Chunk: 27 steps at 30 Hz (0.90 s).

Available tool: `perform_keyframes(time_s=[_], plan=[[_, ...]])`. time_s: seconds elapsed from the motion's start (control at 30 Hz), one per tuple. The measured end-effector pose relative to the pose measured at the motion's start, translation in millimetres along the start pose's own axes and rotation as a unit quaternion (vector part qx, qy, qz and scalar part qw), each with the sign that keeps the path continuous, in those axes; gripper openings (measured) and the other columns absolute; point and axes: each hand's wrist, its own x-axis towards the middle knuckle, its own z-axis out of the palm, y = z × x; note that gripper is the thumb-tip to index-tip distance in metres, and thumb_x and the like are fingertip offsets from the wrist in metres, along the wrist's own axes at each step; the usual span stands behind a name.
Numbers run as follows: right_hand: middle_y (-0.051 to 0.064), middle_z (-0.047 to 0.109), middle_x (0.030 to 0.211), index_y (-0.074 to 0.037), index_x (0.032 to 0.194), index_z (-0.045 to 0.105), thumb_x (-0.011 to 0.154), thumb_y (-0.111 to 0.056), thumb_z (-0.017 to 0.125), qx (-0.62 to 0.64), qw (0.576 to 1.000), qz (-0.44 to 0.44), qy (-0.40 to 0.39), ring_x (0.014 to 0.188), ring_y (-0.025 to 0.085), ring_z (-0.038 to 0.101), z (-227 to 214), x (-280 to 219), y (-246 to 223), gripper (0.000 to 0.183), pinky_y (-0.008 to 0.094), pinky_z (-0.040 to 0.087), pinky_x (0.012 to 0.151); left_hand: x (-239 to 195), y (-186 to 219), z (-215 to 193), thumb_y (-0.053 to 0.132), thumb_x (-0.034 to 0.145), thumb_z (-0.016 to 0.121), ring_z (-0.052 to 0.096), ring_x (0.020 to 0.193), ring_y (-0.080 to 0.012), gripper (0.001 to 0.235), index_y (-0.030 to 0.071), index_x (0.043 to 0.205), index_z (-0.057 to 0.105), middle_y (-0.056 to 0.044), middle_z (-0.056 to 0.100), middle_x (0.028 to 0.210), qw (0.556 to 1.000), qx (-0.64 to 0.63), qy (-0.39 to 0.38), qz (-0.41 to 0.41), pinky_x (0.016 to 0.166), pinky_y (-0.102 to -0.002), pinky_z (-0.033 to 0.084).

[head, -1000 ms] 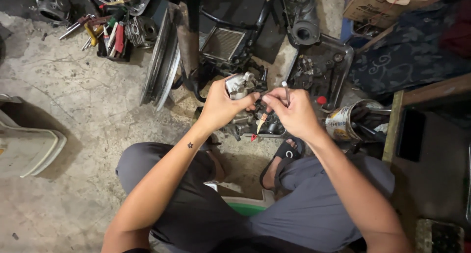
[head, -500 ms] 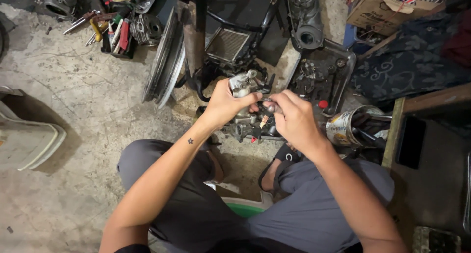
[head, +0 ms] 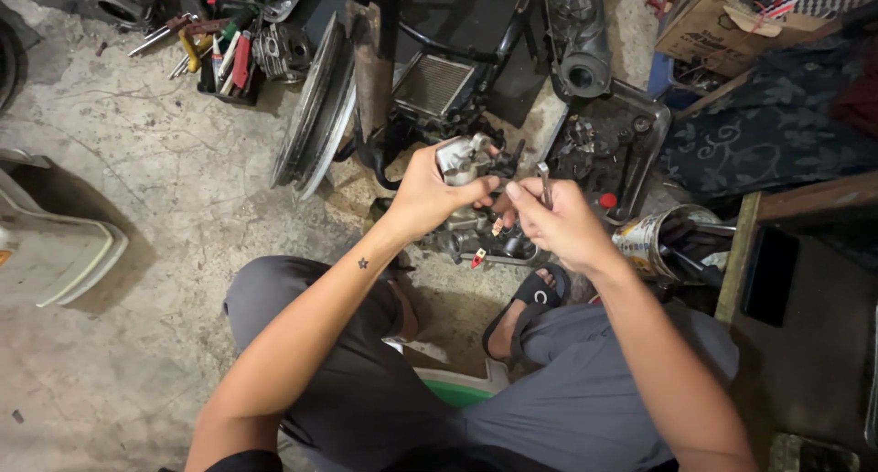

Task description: A person uses a wrench to disassemble a motorcycle engine part and then pours cleaning liquid into it.

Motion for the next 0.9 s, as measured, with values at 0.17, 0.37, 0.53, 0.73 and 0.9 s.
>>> perform_keyframes(time_s=[0.17,0.37,0.53,0.73,0.9], plan=[[0.003,0.048,0.054,0.005,0.091,0.068,0.107,-0.017,0.058,0.107,0.993,0.048,-0.008,0.036,-0.003,0.03,-2,1,-7,0.029,0.013,0.024,0.029,1,7,2,-0.005,0.076,0.081,0.073,0.058,-0.0189,0.02,-0.003,0.092,0.07,-0.018,0.071,0.064,0.999,0.031,-0.028,0.017,0.058,-0.029,0.062],[0.01,0.069,0.068,0.006,0.101,0.073,0.093,0.006,0.067,-0.078,0.993,-0.089,0.026,0.059,0.009,0.065,-9,5,21,0.01,0.023,0.05,0.055,0,-15,-5,-0.002,0.079,0.08,0.07,0.052,-0.0146,0.011,-0.001,0.084,0.07,-0.015,0.071,0.06,0.999,0.041,-0.025,-0.008,0.054,-0.026,0.059],[0.013,0.073,0.073,-0.004,0.103,0.08,0.086,-0.004,0.084,-0.258,0.938,-0.223,0.067,0.063,0.028,0.071,-9,3,19,0.017,0.034,0.05,0.052,-1,-5,-6,-0.002,0.079,0.079,0.072,0.055,-0.017,0.014,-0.002,0.088,0.069,-0.018,0.071,0.063,0.999,0.029,-0.016,-0.001,0.056,-0.028,0.061],[0.006,0.074,0.069,-0.007,0.09,0.078,0.107,-0.018,0.061,-0.141,0.987,-0.072,0.034,0.056,0.008,0.06,-8,3,6,0.027,0.022,0.048,0.054,-2,-4,-3,-0.004,0.079,0.081,0.074,0.059,-0.0197,0.018,-0.004,0.092,0.069,-0.02,0.072,0.067,0.999,0.031,-0.02,0.025,0.058,-0.029,0.063],[0.005,0.068,0.067,-0.003,0.103,0.074,0.098,-0.009,0.076,-0.14,0.984,-0.091,0.068,0.058,0.006,0.058,-17,8,26,0.008,0.02,0.046,0.055,1,-14,-6,-0.004,0.079,0.082,0.075,0.059,-0.0197,0.019,-0.004,0.094,0.07,-0.02,0.073,0.067,0.999,0.033,-0.009,0.026,0.057,-0.029,0.063]])
